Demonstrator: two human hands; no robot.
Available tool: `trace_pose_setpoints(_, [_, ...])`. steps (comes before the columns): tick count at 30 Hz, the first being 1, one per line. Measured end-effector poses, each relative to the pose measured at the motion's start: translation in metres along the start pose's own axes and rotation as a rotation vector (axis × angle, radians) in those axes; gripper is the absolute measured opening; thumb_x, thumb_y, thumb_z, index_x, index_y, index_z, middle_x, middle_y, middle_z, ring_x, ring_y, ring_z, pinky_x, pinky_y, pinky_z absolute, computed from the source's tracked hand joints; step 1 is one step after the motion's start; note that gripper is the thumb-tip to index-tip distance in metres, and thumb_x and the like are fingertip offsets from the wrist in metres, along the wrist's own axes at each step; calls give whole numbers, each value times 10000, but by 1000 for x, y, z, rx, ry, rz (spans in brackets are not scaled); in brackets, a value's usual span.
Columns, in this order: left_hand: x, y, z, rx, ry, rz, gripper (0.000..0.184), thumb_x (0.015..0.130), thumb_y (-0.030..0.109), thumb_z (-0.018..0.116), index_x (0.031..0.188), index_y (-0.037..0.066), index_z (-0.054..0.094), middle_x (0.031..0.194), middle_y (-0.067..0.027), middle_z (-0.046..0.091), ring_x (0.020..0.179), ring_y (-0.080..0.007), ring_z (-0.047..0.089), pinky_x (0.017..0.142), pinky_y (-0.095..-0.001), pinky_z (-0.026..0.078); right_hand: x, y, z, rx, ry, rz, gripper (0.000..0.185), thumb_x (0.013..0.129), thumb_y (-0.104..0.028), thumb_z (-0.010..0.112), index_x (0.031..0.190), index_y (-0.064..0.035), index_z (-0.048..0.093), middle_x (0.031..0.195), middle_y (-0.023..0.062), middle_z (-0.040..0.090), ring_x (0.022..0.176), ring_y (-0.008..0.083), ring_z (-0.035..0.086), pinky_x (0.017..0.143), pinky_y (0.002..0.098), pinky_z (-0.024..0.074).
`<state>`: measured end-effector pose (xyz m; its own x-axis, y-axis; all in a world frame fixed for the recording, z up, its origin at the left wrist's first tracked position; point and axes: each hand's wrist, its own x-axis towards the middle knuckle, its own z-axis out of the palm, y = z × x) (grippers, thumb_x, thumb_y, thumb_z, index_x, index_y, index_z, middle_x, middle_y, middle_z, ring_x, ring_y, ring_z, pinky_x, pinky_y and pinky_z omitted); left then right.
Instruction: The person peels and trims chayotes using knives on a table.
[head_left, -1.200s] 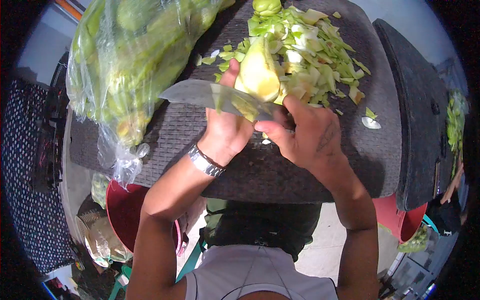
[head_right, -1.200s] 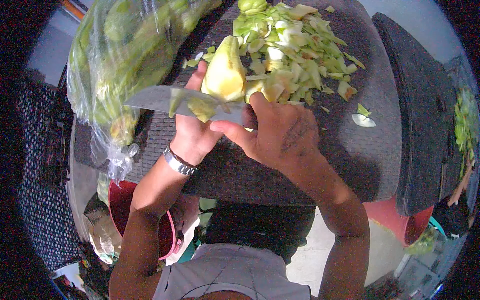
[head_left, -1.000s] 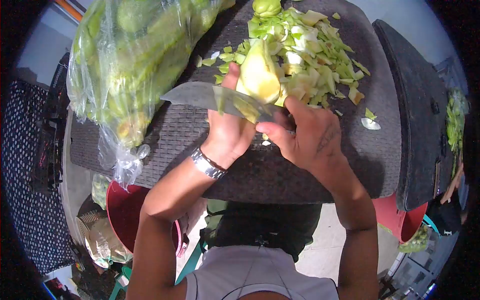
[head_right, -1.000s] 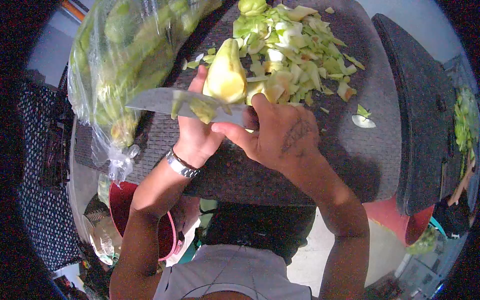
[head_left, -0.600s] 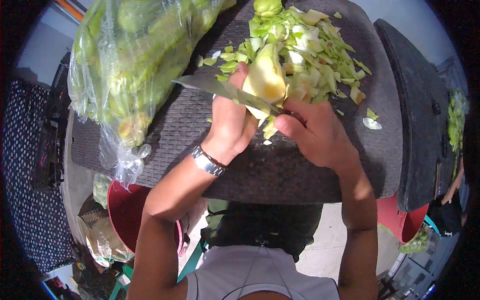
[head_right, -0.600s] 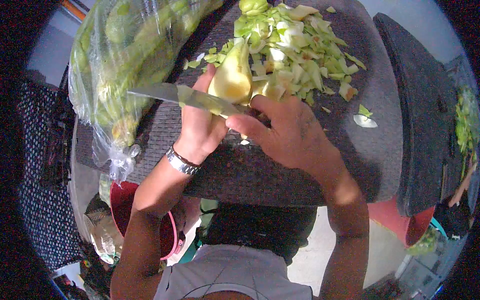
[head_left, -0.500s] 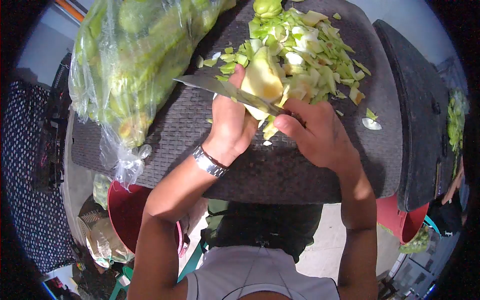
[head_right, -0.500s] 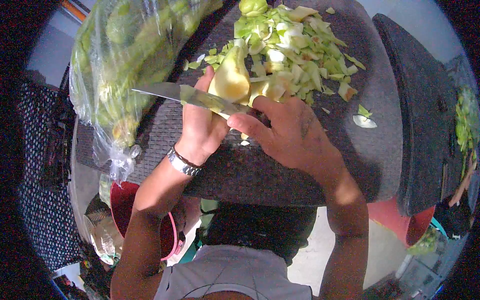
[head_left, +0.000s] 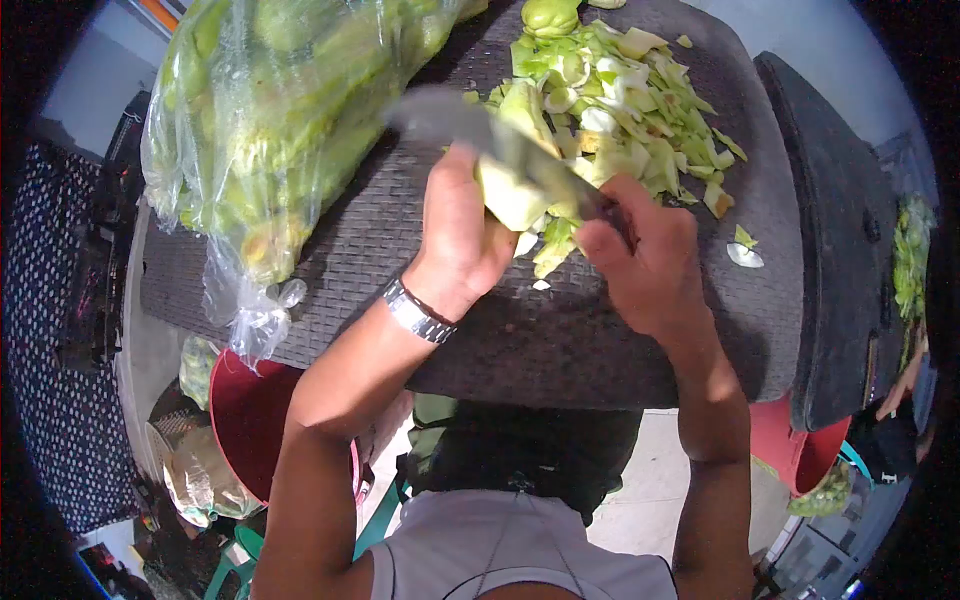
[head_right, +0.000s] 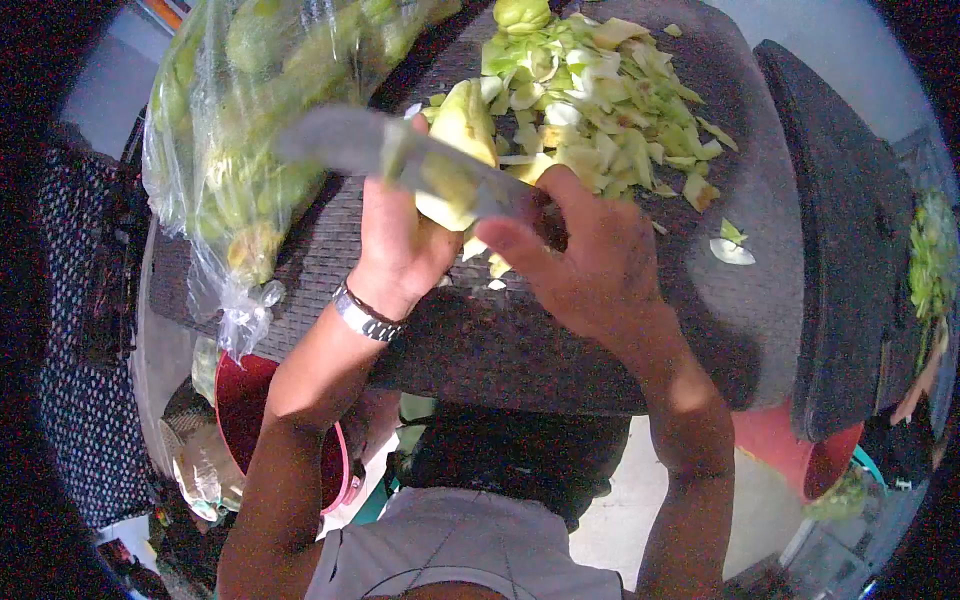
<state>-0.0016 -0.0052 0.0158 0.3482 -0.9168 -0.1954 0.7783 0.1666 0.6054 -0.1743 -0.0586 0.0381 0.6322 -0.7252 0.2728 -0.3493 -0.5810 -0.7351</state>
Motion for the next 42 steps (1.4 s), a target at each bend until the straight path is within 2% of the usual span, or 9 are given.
trace_pose_setpoints(4, [8,-7,-20,-1,-110,-50,515,1043,474,501,1343,62,578,1252,-122,684,1104,-262,680,983,-429,544,-3,1,14,-108,31,-90,646,752,-664,808,827,-54,608,600,82,632,568,289,700,544,410,558])
trace_pose_setpoints(7, [10,-7,-21,-47,-150,-129,564,1029,515,505,1362,65,571,1233,-128,695,1058,-278,701,955,-433,562,-5,2,18,-149,14,-156,654,742,-672,810,806,-60,589,586,75,625,542,296,691,528,418,555])
trace_pose_setpoints(10, [7,-5,-17,-29,-171,-134,596,1022,542,508,1363,55,563,1242,-133,685,1085,-268,689,959,-421,558,-6,2,16,-202,7,-215,537,774,-523,851,872,-80,564,614,41,634,552,246,683,529,356,529])
trace_pose_setpoints(12, [5,-6,-14,-18,-172,-119,643,1007,575,534,1352,32,555,1247,-135,671,1119,-246,670,968,-396,548,-6,3,17,-207,0,-210,554,763,-538,854,869,-78,564,607,43,630,550,252,684,525,361,531])
trace_pose_setpoints(24, [3,-6,-10,-27,-99,-202,703,1024,627,438,1389,30,507,1309,-182,626,1159,-311,649,1010,-461,525,-5,0,19,-288,52,-281,635,711,-616,857,828,-78,540,583,42,613,535,265,682,514,379,538])
trace_pose_setpoints(27, [2,-4,-20,-92,-233,-250,683,1024,608,461,1385,30,509,1304,-183,629,1149,-308,653,1006,-449,529,-5,1,18,-259,49,-286,645,702,-624,859,821,-80,533,581,38,608,531,261,675,511,375,537])
trace_pose_setpoints(33, [0,-4,-8,-129,-183,-201,650,1012,585,510,1355,34,540,1236,-143,670,1070,-273,687,954,-416,557,-5,1,21,-276,60,-295,643,690,-624,865,815,-87,534,582,32,605,522,253,662,508,363,529])
trace_pose_setpoints(36, [-1,-7,-12,45,-141,-91,623,1006,573,537,1331,42,563,1213,-111,680,1065,-236,688,939,-402,562,-1,2,17,-311,63,-256,628,694,-623,860,813,-94,542,581,29,603,529,254,662,515,368,526])
trace_pose_setpoints(42, [-6,-9,-8,28,-73,51,502,1041,481,547,1296,49,578,1174,-93,685,1076,-216,681,935,-385,563,5,8,5,-340,60,-191,572,750,-597,831,853,-86,595,591,47,611,550,257,670,542,380,527])
